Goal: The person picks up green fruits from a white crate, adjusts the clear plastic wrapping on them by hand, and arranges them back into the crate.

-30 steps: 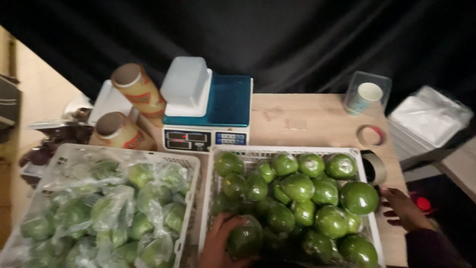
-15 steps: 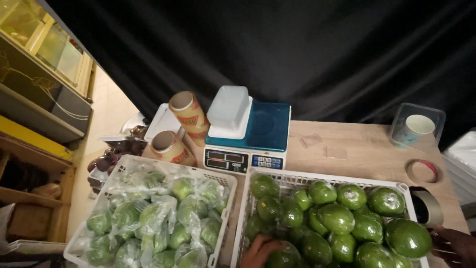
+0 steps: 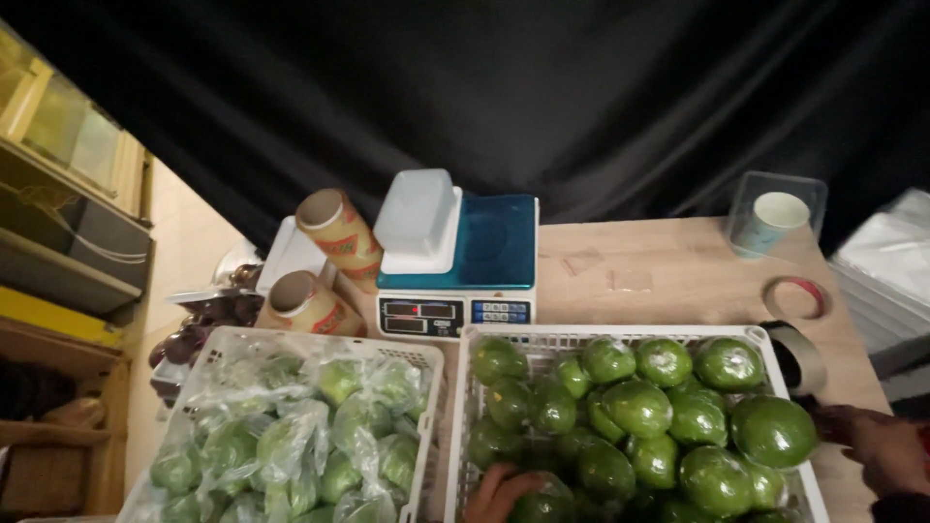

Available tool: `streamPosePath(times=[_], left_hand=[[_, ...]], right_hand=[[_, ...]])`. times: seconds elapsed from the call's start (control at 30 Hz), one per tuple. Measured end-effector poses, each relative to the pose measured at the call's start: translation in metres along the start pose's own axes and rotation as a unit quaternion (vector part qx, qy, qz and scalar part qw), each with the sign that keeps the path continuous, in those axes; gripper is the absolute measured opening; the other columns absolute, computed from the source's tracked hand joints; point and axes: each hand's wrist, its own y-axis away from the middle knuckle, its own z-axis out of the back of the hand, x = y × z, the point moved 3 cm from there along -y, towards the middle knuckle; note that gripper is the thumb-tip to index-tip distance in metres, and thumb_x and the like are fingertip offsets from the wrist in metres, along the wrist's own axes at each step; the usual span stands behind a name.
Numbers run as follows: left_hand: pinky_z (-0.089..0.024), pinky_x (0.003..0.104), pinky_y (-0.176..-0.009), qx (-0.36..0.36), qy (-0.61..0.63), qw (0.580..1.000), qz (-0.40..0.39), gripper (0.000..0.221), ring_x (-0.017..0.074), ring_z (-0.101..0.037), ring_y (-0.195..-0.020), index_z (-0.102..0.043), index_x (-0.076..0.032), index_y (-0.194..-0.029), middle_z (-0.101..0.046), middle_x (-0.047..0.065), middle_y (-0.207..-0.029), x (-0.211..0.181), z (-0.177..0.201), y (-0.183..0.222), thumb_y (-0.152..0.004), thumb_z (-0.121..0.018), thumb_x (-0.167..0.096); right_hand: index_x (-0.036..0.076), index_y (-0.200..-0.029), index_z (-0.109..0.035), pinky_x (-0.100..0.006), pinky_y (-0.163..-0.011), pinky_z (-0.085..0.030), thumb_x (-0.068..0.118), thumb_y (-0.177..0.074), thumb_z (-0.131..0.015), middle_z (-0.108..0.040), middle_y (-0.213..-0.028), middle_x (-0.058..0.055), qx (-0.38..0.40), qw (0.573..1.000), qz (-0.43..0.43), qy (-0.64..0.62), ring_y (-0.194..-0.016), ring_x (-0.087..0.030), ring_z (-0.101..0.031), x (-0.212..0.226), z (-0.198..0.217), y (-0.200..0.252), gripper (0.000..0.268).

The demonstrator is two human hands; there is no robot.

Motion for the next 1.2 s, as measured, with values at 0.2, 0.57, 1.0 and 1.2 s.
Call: streamPosePath(times=[0.2,0.57,1.0,1.2], left_hand=[[-0.043,0.024,-0.092,0.064,-0.01,0.997,0.042,0.068,0.0138,-0.071,-0.112,-0.076,-0.036,-0.118,-0.06,-0.003,-0.121,0.03,-0.015,0.009,-0.075,-0.06,-0.086],[-0.039,0.028,-0.099,0.077,0.032,0.992,0.096,0.075,0.0214,-0.069,-0.118,-0.075,-0.026,-0.124,-0.061,0.004,-0.121,-0.032,0.015,0.001,-0.077,-0.06,-0.082],[-0.045,0.036,-0.102,0.112,0.08,0.99,0.014,0.07,0.0287,-0.063,-0.124,-0.065,-0.018,-0.131,-0.054,0.011,-0.129,-0.03,0.021,-0.003,-0.071,-0.096,-0.035],[-0.044,0.031,-0.105,0.087,0.057,0.993,-0.048,0.077,0.0291,-0.061,-0.126,-0.065,-0.018,-0.132,-0.053,0.012,-0.13,-0.022,0.018,0.003,-0.067,-0.097,-0.044]], right_hand=[[-0.008,-0.123,-0.069,-0.047,-0.081,-0.052,0.0,-0.1,-0.058,-0.069,-0.103,-0.027,0.06,0.989,0.048,-0.124,-0.092,-0.038,-0.066,-0.047,-0.012,-0.012,0.027],[0.014,-0.097,-0.067,-0.036,-0.074,-0.048,0.022,-0.107,-0.064,-0.068,-0.096,0.001,0.031,0.982,0.069,-0.173,-0.085,-0.017,-0.06,-0.025,-0.024,0.038,0.013],[0.009,-0.113,-0.072,-0.036,-0.071,-0.051,0.009,-0.103,-0.059,-0.067,-0.096,-0.008,0.057,0.988,0.079,-0.119,-0.082,-0.02,-0.058,-0.049,-0.026,0.017,0.017],[-0.012,-0.099,-0.074,-0.037,-0.083,-0.039,0.004,-0.1,-0.047,-0.068,-0.096,-0.018,0.116,0.985,0.096,0.08,-0.089,-0.025,-0.052,-0.01,-0.022,0.041,0.031]])
